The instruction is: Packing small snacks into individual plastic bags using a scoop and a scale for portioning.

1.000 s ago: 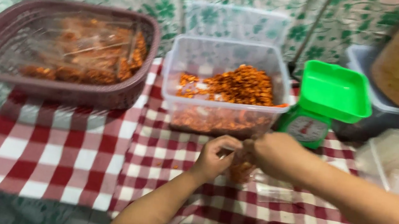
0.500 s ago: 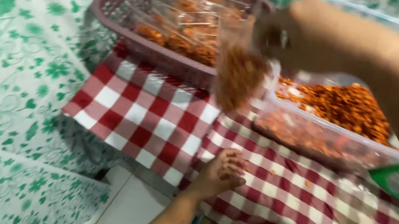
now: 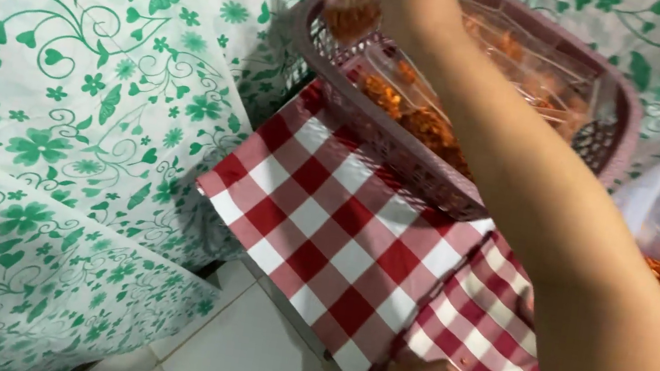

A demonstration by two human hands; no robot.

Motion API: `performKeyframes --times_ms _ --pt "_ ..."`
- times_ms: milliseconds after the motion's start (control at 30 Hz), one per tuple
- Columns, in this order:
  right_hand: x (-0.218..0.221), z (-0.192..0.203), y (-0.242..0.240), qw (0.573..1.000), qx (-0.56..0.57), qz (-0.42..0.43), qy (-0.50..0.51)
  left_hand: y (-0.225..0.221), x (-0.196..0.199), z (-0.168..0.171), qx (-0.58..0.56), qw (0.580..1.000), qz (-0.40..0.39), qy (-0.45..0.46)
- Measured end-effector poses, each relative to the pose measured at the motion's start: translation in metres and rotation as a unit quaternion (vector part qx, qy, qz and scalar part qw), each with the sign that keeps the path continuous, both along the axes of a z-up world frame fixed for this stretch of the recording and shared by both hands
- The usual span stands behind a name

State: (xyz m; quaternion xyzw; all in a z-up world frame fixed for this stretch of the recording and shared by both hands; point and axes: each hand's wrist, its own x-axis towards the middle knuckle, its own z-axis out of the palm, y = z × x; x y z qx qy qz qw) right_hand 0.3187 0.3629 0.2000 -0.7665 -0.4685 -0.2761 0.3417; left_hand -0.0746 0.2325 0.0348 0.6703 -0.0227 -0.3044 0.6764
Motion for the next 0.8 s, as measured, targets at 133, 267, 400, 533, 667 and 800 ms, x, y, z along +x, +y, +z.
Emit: performKeyframes --times_ms 133,267,400,533,667,800 --pt "-0.065 0.014 0.022 0.925 -0.226 -0.070 0.296 0.012 0.006 0.015 -0.028 0.999 -0.030 0.031" --pt "-0.043 -0.030 0.054 0.880 -0.427 -0.174 0.116 0.005 0.006 -0.018 -0.057 0.998 -0.022 0.003" --pt "-0.041 -0.031 0.053 0.882 -0.430 -0.180 0.070 0.007 0.005 -0.010 -0.030 0.999 -0.018 -0.016" --pt "-0.053 -0.007 0.033 0.896 -0.390 -0.184 0.109 -0.003 0.003 -0.026 0.006 0.995 0.006 -0.097" --pt "-0.068 0.007 0.002 0.937 -0.311 -0.157 0.023 -0.026 0.003 -0.088 -0.004 0.975 0.085 -0.204" --pt "-0.146 0.055 -0.055 0.964 -0.241 -0.101 0.054 -0.026 0.006 -0.081 0.014 0.990 0.095 -0.100"
